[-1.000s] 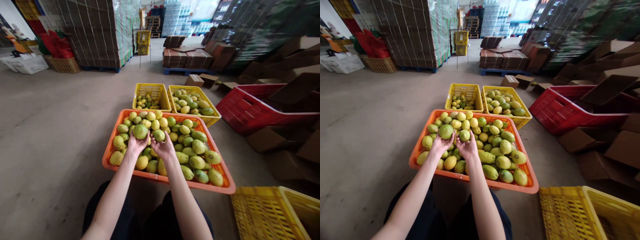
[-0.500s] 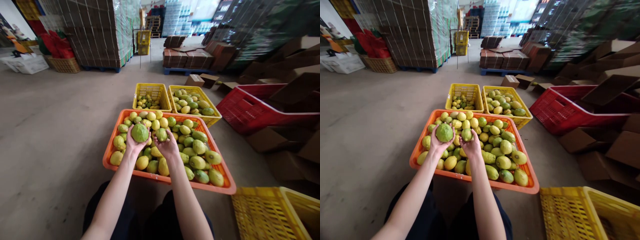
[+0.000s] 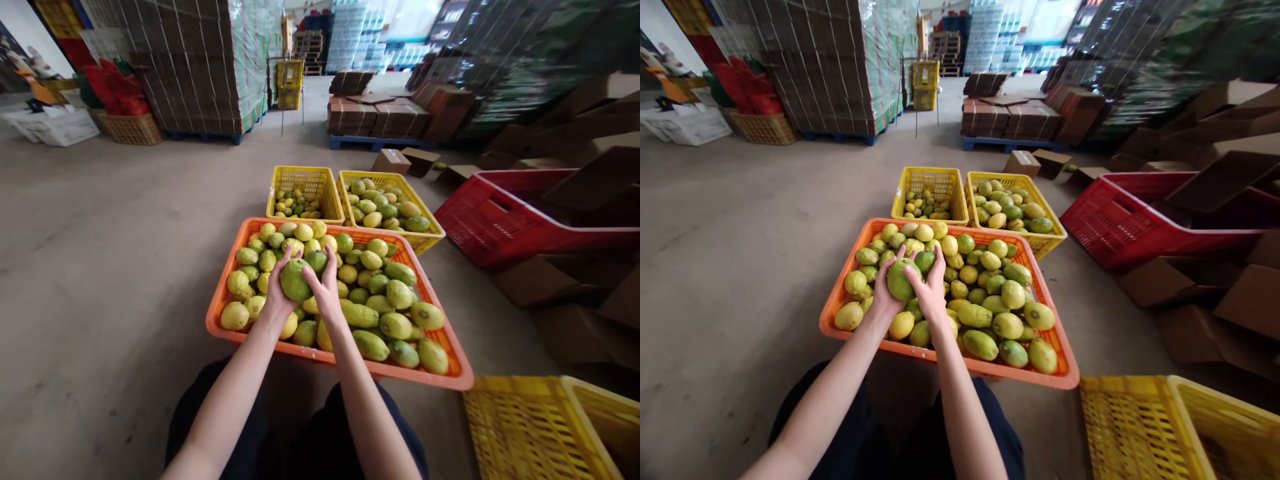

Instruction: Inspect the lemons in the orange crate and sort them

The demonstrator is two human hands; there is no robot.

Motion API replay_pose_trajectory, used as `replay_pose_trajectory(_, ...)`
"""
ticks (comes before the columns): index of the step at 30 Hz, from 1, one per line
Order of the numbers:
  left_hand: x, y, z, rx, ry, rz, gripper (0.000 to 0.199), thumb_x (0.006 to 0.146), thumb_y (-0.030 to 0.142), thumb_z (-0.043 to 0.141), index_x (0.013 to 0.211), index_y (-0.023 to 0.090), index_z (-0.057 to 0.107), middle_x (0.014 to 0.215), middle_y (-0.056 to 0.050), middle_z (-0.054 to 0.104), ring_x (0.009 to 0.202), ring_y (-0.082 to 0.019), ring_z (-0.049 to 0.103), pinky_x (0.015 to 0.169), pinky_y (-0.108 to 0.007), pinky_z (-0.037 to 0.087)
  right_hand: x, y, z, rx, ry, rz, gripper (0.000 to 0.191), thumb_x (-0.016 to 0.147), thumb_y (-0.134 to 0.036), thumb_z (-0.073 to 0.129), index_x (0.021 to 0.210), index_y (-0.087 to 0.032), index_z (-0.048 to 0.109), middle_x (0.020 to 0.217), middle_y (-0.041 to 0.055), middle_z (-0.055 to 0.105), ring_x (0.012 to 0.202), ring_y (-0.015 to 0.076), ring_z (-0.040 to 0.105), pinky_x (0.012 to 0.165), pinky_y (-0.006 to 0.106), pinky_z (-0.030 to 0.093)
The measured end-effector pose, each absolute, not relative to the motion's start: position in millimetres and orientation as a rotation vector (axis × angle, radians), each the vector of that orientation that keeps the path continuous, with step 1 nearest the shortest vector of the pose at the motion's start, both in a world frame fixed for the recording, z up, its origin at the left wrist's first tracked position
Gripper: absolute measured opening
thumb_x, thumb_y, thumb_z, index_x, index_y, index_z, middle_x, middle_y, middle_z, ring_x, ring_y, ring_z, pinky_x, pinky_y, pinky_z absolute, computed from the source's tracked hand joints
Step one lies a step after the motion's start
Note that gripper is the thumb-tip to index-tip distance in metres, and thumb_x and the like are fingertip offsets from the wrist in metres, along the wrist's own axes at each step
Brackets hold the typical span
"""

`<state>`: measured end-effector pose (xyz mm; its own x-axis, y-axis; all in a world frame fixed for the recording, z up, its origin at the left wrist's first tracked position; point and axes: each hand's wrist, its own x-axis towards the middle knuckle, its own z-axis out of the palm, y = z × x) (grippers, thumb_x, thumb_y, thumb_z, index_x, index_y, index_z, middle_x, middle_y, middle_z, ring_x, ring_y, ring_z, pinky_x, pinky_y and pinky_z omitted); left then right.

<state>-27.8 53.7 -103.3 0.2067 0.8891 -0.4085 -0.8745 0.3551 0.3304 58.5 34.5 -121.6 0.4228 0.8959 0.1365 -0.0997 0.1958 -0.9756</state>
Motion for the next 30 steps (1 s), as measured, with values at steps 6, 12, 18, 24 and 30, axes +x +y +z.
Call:
replay_pose_trajectory(6, -33, 54, -113, 0.042, 0.675, 1.231, 0.013, 0.091, 0.025, 0.065, 0.098, 0.025, 0.076, 0.094, -0.005, 0.079, 0.1, -0.025, 0.078, 0.071, -0.028, 0.063, 57, 25, -104, -1.007, -1.135, 0.966, 0.083, 0.047, -0.028, 0.103, 0.125, -0.028, 0.075, 0.149, 0.0096, 0.066, 0.158, 0.0388, 0.041, 0.134, 0.058, 0.022)
replay_pose_trajectory(12, -37, 62, -108, 0.165, 0.657, 1.179, 0.021, 0.094, 0.04, 0.074, 0.104, 0.021, 0.075, 0.094, -0.007, 0.079, 0.107, -0.03, 0.078, 0.084, -0.034, 0.066, 43, 21, -102, -1.016, -1.064, 0.969, 0.043, 0.058, -0.03, 0.096, 0.098, -0.025, 0.08, 0.114, 0.0051, 0.081, 0.13, 0.034, 0.067, 0.126, 0.055, 0.039)
replay_pose_trajectory(18, -48, 80, -124, 0.516, 0.798, 1.37, 0.046, 0.079, 0.052, 0.09, 0.109, 0.029, 0.064, 0.123, -0.007, 0.076, 0.124, -0.032, 0.072, 0.102, -0.044, 0.06, 49, 34, -110, -0.933, -0.574, 1.059, 0.044, 0.057, -0.037, 0.094, 0.094, -0.025, 0.075, 0.09, -0.0011, 0.078, 0.087, 0.0234, 0.073, 0.091, 0.042, 0.063)
replay_pose_trajectory(24, -62, 86, -127, 1.126, 0.954, 1.604, 0.071, 0.063, 0.056, 0.1, 0.118, 0.033, 0.061, 0.134, -0.007, 0.07, 0.128, -0.031, 0.068, 0.108, -0.047, 0.058, 91, 46, -116, -0.666, 0.073, 1.37, 0.028, 0.081, -0.048, 0.078, 0.091, -0.024, 0.067, 0.092, 0.0036, 0.076, 0.087, 0.0217, 0.074, 0.076, 0.039, 0.069)
replay_pose_trajectory(30, -56, 81, -131, 1.512, 1.095, 1.701, 0.06, 0.078, 0.043, 0.092, 0.125, 0.027, 0.06, 0.134, -0.01, 0.068, 0.129, -0.029, 0.066, 0.112, -0.047, 0.055, 88, 46, -112, -0.745, 0.389, 1.486, 0.021, 0.1, -0.046, 0.059, 0.101, -0.025, 0.064, 0.096, 0.0048, 0.074, 0.088, 0.0213, 0.075, 0.065, 0.037, 0.07)
